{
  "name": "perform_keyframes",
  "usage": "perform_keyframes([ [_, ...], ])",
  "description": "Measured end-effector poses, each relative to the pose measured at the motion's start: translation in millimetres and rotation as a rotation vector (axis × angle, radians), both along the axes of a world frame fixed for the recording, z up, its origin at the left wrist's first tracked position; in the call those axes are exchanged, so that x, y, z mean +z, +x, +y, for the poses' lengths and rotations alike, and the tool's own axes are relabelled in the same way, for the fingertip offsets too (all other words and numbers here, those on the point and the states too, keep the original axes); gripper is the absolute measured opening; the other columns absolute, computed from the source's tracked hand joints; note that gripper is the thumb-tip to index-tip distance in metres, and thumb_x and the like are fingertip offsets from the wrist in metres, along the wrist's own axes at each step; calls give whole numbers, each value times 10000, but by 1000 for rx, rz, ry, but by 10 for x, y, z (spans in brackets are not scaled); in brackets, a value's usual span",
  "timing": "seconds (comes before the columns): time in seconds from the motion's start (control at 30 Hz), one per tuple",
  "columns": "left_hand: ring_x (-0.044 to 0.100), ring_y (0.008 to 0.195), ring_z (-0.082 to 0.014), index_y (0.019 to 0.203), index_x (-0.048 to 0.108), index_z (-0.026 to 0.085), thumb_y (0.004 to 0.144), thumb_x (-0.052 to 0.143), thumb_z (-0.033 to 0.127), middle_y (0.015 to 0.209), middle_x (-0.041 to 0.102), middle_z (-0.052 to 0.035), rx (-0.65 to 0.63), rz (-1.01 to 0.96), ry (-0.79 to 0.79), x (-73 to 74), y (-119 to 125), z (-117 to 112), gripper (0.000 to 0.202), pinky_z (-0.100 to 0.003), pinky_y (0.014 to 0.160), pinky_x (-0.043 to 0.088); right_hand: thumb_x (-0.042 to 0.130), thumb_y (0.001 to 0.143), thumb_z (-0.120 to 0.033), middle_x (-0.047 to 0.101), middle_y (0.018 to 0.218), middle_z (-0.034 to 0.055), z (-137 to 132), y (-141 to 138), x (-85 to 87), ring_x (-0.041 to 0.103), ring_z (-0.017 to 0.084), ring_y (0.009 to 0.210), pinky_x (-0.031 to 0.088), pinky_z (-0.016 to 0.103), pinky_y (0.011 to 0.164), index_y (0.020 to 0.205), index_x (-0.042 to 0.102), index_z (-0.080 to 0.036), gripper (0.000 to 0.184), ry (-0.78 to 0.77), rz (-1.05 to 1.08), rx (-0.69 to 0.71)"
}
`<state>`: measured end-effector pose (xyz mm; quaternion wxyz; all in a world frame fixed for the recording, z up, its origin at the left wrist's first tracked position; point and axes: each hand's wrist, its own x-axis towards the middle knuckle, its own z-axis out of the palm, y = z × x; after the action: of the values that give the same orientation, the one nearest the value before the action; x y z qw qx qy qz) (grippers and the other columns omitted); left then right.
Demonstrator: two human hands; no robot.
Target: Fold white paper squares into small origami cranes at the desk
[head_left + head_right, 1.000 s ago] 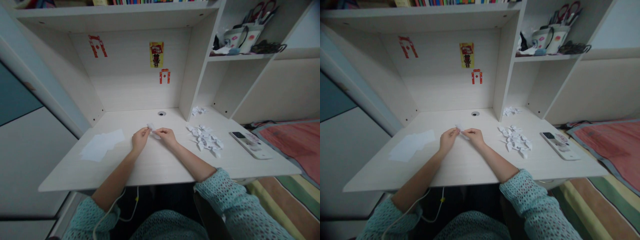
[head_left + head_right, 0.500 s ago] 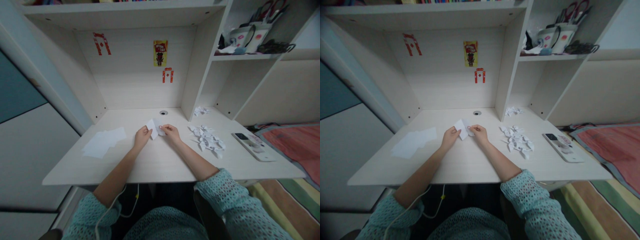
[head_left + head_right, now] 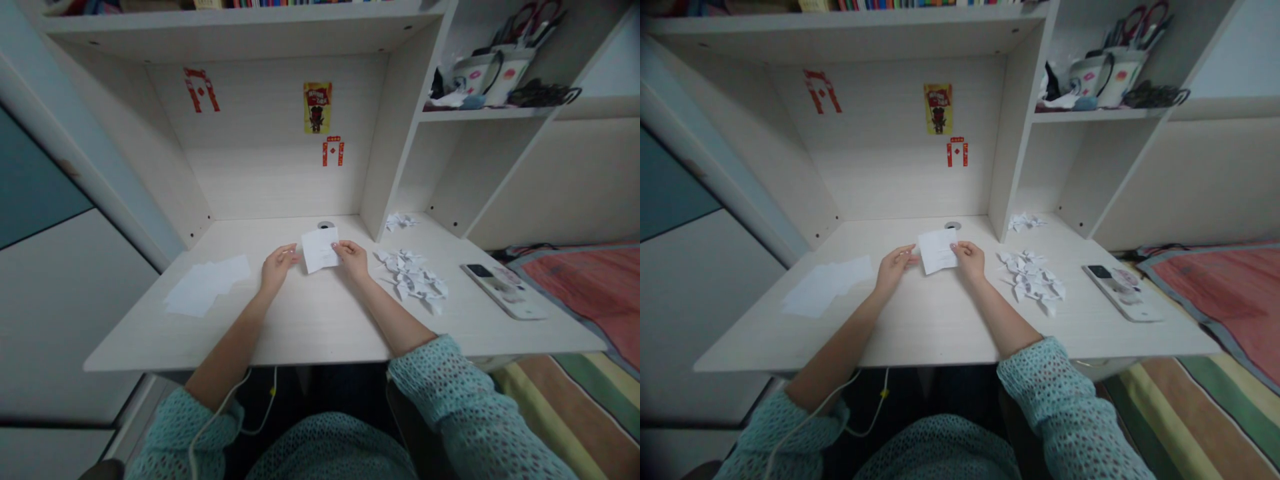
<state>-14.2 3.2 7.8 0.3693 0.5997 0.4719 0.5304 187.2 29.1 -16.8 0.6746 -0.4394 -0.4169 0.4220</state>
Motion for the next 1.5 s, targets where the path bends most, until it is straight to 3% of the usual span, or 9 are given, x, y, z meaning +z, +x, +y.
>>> perform_keyframes([
  [0.2, 671, 849, -212, 1021, 651, 151, 651, 722, 415, 969, 706, -109, -124, 48, -18, -72, 99, -21, 459, -323, 783, 515, 696, 607, -431, 664, 700, 21, -90, -86, 62, 596, 160, 663, 454, 281, 647, 806, 608, -184, 329, 89, -90, 102],
  [0.33, 667, 883, -227, 916, 712, 177, 701, 675, 361, 965, 713, -77, 69, 107, 50, -109, 30, 0, 286, -360, 821, 510, 677, 647, -373, 694, 841, 44, -91, -58, 79, 634, 185, 823, 463, 302, 761, 765, 614, -196, 222, 171, -133, 213],
  [0.47, 643, 977, -196, 987, 705, 257, 765, 568, 200, 1051, 691, -17, 260, 250, 194, -32, -30, -72, 267, -363, 898, 487, 667, 677, -366, 660, 1092, 68, -84, -42, 57, 593, 198, 1022, 451, 319, 866, 813, 660, -201, 214, 184, -173, 229],
  [0.73, 586, 1091, -157, 988, 697, 291, 759, 500, 79, 1115, 664, 17, 323, 374, 433, 40, -24, -143, 369, -371, 1015, 414, 566, 760, -576, 684, 787, 89, -175, -109, 104, 612, 157, 598, 533, 306, 578, 993, 618, -169, 472, -279, 148, 535],
  [0.9, 592, 1074, -167, 993, 696, 309, 763, 496, 78, 1119, 662, 14, 331, 400, 467, 22, -29, -143, 383, -367, 996, 423, 730, 680, -370, 696, 869, 70, -212, -130, 137, 623, 146, 660, 538, 261, 575, 949, 635, -191, 337, -257, 124, 543],
  [1.1, 559, 1091, -193, 962, 710, 300, 769, 528, 100, 1235, 597, -8, 387, 402, 526, 48, -24, -153, 332, -393, 988, 411, 702, 691, -418, 698, 842, 72, -217, -142, 145, 631, 145, 659, 511, 251, 556, 938, 652, -162, 359, -228, 87, 630],
  [1.23, 558, 1102, -186, 1076, 660, 269, 832, 489, 185, 1299, 542, -47, 312, 255, 427, 47, 8, -121, 309, -356, 953, 435, 755, 603, -352, 686, 777, 18, -165, -98, 128, 611, 138, 705, 489, 260, 640, 961, 648, -183, 410, -107, 61, 382],
  [1.37, 654, 849, -164, 1362, 385, 228, 874, 464, 377, 1110, 651, -106, 129, -117, 76, -25, 25, 4, 517, -319, 800, 498, 714, 628, -414, 630, 646, -23, -109, -37, 110, 544, 122, 598, 442, 253, 577, 1009, 626, -201, 445, 59, -75, 237],
  [1.5, 635, 877, -183, 1212, 545, 183, 746, 639, 454, 1070, 653, -110, 29, -241, -211, -78, 6, 83, 548, -295, 757, 490, 692, 646, -446, 566, 571, -53, -73, -9, 93, 477, 102, 529, 406, 235, 525, 1077, 595, -212, 500, 130, -154, 237],
])
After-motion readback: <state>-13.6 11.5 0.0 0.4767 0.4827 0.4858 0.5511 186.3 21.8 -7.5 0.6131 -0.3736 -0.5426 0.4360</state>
